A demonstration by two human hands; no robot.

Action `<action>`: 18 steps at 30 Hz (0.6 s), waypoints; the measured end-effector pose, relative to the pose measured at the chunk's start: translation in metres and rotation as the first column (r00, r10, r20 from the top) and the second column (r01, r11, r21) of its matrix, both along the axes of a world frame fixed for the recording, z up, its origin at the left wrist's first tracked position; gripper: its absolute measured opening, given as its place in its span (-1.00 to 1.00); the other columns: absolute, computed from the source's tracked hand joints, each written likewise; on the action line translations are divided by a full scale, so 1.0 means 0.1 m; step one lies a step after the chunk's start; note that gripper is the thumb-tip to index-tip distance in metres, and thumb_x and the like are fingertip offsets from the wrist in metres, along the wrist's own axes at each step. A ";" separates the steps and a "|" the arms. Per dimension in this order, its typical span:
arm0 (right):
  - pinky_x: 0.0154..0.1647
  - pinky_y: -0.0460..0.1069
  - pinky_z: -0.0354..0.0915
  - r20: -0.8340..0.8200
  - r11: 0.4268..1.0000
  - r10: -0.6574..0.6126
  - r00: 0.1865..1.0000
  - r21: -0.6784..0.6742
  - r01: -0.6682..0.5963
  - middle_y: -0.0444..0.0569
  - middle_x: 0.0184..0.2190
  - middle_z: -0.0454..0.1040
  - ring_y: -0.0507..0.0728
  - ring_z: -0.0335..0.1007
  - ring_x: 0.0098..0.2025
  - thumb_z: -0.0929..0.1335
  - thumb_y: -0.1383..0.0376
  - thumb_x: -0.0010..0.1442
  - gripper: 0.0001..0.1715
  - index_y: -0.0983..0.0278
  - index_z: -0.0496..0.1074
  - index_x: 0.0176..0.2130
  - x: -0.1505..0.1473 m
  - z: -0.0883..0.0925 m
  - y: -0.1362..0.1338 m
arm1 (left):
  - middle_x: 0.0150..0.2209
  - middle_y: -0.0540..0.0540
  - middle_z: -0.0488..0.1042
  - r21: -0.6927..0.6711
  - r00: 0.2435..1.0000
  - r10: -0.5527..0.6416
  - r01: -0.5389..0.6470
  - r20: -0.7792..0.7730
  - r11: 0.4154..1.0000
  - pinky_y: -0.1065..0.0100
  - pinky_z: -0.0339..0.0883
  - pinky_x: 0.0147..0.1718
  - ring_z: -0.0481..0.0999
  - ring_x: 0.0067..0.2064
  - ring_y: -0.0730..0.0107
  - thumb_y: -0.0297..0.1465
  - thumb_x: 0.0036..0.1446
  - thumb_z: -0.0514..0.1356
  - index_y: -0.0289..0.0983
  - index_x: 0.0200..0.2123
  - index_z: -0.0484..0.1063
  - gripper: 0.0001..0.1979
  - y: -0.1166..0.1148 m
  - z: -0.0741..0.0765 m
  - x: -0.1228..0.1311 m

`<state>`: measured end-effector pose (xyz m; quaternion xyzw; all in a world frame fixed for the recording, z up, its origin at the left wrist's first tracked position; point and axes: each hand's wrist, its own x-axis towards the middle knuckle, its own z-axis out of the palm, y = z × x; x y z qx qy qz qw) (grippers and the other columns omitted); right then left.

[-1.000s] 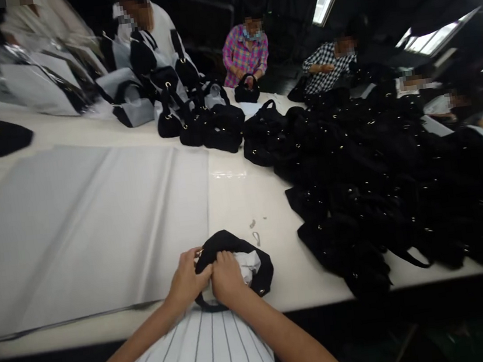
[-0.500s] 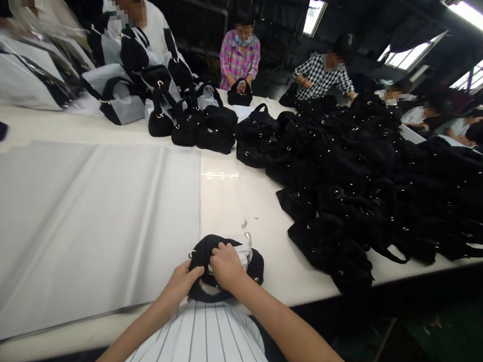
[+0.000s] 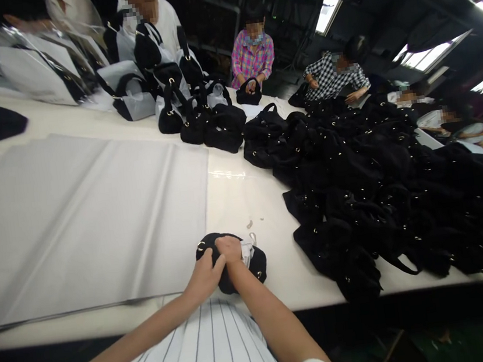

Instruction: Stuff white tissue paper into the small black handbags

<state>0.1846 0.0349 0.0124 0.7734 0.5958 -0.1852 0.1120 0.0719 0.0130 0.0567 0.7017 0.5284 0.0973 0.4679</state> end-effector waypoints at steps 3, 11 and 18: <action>-0.39 -0.03 0.19 -0.030 1.000 0.010 0.999 -0.003 -0.010 0.08 -0.37 0.55 0.16 0.45 -0.34 0.21 0.40 0.16 -0.71 0.33 0.50 -0.36 0.14 0.10 -0.02 | -0.36 -0.16 0.49 -0.046 0.973 -0.158 0.168 0.171 0.985 0.28 0.29 -0.33 0.49 -0.32 0.23 -0.15 0.24 -0.05 -0.28 -0.24 0.22 -0.70 -0.07 0.13 -0.03; -0.18 -0.06 0.24 -0.524 0.983 0.179 0.833 0.129 -0.130 -0.02 -0.25 0.49 0.14 0.36 -0.17 0.34 0.23 0.05 -0.75 0.26 0.44 -0.23 0.70 0.39 -0.41 | -0.35 -0.03 0.42 -0.219 0.878 -0.104 0.228 0.467 0.949 0.33 0.30 -0.31 0.41 -0.30 0.36 -0.12 0.13 0.09 -0.24 -0.22 0.33 -0.69 0.04 -0.47 -0.45; -0.04 0.13 0.32 -0.595 0.979 0.153 0.789 0.197 -0.041 0.06 -0.16 0.52 0.27 0.43 -0.09 0.26 0.15 0.00 -0.47 0.08 0.47 -0.02 0.65 0.41 -0.44 | -0.50 0.07 0.31 -0.186 0.955 0.141 -0.093 0.259 0.978 0.34 0.21 -0.39 0.30 -0.43 0.39 -0.18 -0.20 0.32 -0.20 -0.39 0.24 -0.63 0.05 -0.66 -0.23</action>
